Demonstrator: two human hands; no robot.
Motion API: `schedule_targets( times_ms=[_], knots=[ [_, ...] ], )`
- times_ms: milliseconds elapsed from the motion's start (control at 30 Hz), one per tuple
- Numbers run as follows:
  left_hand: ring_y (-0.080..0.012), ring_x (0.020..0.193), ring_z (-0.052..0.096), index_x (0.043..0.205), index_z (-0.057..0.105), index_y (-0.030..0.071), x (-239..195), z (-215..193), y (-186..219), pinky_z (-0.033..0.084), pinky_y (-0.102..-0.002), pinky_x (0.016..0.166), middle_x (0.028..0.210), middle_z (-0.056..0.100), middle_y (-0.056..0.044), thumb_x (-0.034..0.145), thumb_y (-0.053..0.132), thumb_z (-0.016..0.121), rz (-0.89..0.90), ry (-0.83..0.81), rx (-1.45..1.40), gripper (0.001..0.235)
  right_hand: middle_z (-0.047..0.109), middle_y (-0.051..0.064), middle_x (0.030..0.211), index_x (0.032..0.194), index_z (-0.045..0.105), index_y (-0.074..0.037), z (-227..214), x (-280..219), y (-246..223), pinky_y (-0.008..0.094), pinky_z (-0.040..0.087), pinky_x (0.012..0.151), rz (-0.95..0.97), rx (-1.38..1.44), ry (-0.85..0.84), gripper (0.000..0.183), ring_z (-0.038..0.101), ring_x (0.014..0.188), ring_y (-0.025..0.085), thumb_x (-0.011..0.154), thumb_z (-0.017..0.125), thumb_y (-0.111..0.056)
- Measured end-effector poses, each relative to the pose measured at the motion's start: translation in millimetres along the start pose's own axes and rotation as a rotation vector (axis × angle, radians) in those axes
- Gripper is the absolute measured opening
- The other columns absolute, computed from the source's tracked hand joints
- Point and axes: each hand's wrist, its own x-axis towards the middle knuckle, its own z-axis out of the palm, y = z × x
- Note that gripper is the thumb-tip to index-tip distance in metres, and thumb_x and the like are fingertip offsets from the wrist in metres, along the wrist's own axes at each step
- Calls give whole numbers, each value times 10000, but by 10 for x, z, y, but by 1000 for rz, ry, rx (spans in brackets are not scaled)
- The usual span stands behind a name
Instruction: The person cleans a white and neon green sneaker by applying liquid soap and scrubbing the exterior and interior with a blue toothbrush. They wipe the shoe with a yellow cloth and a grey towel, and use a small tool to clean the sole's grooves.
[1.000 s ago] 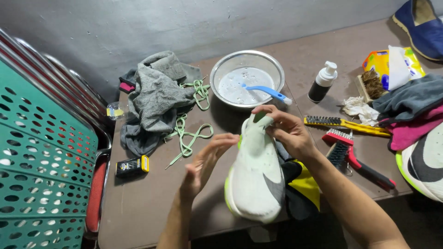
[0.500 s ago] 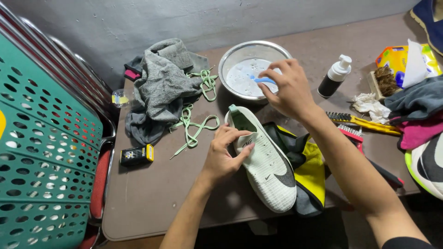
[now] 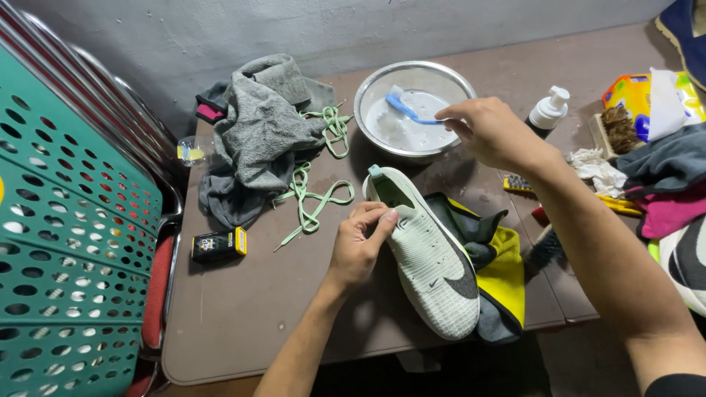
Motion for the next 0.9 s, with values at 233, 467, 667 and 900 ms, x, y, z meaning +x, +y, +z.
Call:
schedule_targets(
  times_ms=[233,467,667,900],
  knots=[
    [-217,1028,640,1016,802,63,-64,21,221,332,-443,1166,952,695,-125,974,271,685,87,65,101,243,719,207,980,1237,742,-42,128,-115,339,435,569,788,-175,67,318,215,714,927,366,1069,611,-13],
    [-142,899,653,961,766,18,-35,-65,400,279,-389,1169,795,692,-80,991,111,648,426,261,274,153,718,236,932,1176,745,-61,146,-267,347,459,579,814,-63,-21,191,195,731,920,399,1030,617,-78],
    [-137,865,700,952,772,10,-5,-19,291,322,-379,1147,827,746,-95,985,100,650,376,264,264,154,721,216,908,1156,760,-104,290,-282,437,452,580,785,-20,-17,206,183,733,894,383,1038,629,-153],
    [-102,794,723,980,794,23,7,-59,236,428,-340,1092,794,788,-85,967,127,678,272,214,268,157,745,188,927,1133,764,-95,378,-283,404,446,600,742,76,-37,162,162,747,858,357,1024,660,-155]
  ],
)
